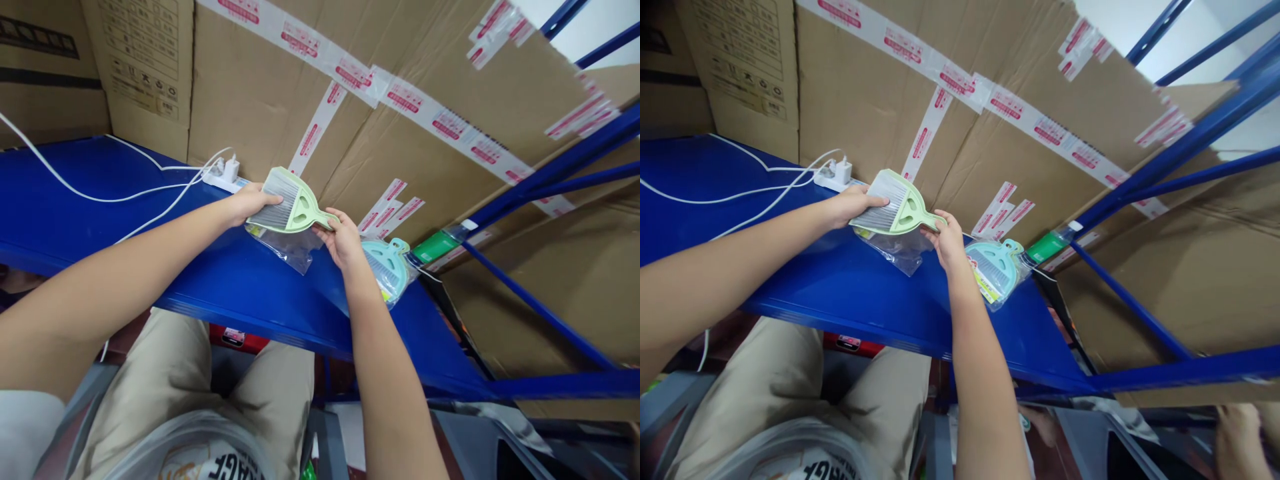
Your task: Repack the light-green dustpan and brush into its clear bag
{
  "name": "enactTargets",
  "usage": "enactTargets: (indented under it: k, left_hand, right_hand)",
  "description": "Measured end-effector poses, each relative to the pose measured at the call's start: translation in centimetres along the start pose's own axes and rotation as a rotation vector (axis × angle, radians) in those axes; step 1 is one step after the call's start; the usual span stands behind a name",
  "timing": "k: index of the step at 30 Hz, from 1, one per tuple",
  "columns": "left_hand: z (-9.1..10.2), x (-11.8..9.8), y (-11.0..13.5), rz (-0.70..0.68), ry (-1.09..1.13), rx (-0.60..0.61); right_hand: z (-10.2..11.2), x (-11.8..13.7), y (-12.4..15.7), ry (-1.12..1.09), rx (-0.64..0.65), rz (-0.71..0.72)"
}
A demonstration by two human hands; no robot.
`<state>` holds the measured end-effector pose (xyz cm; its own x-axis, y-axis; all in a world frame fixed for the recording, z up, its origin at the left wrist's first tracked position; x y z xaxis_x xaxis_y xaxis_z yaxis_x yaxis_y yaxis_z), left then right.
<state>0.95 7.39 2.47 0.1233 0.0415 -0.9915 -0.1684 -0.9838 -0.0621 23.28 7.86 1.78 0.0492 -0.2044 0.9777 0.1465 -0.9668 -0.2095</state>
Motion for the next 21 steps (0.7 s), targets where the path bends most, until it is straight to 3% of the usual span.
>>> enactTargets:
  k: [4, 10, 12, 15, 17, 18, 19, 21]
  left_hand:
    - [0.4, -0.2, -0.2, -0.043, -0.014, -0.019]
    - [0.1, 0.0, 0.0, -0.025, -0.054, -0.027]
    - [0.2, 0.3, -0.1, -0.004, -0.040, -0.041]
    - [0.9, 0.6, -0.4, -0.005, 0.005, -0.081]
    - [1.6, 0.6, -0.7, -0.031, 0.022, -0.119]
    - [1.9, 0.6, -0.8, -0.044, 0.022, -0.139]
    - [2.2, 0.7, -0.9, -0.055, 0.022, -0.158]
    - [2.6, 0.7, -1.0, -0.069, 0.025, -0.187]
  right_hand:
    - [0.4, -0.2, 0.3, 0.072, -0.054, -0.091]
    - [1.5, -0.4, 0.4, 0.287, -0.139, -0.109]
    - [2.8, 1.0, 0.5, 0.403, -0.233, -0.030]
    - [3.1, 5.8, 2.4, 0.457, -0.310, 0.232]
    - [0.7, 8.7, 5.5, 0.374, -0.221, 0.381]
    - [-1.4, 9.3, 7.4, 0.318, -0.116, 0.407]
    - [-4.3, 9.1, 9.5, 0.274, 0.034, 0.392]
    - [-11.9, 5.9, 14.7, 0.240, 0.457, 0.289]
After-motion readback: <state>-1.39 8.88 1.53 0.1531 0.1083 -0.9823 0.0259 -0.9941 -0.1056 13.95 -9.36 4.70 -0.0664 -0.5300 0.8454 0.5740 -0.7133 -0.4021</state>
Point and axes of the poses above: each hand's wrist, its own y-axis away from the middle knuckle, its own z-axis out of the back of the hand, x = y × z, the point moved 9 cm from there along -y, towards the middle knuckle, and after that the axes turned 10 degrees about x, right-handed, at the moved point
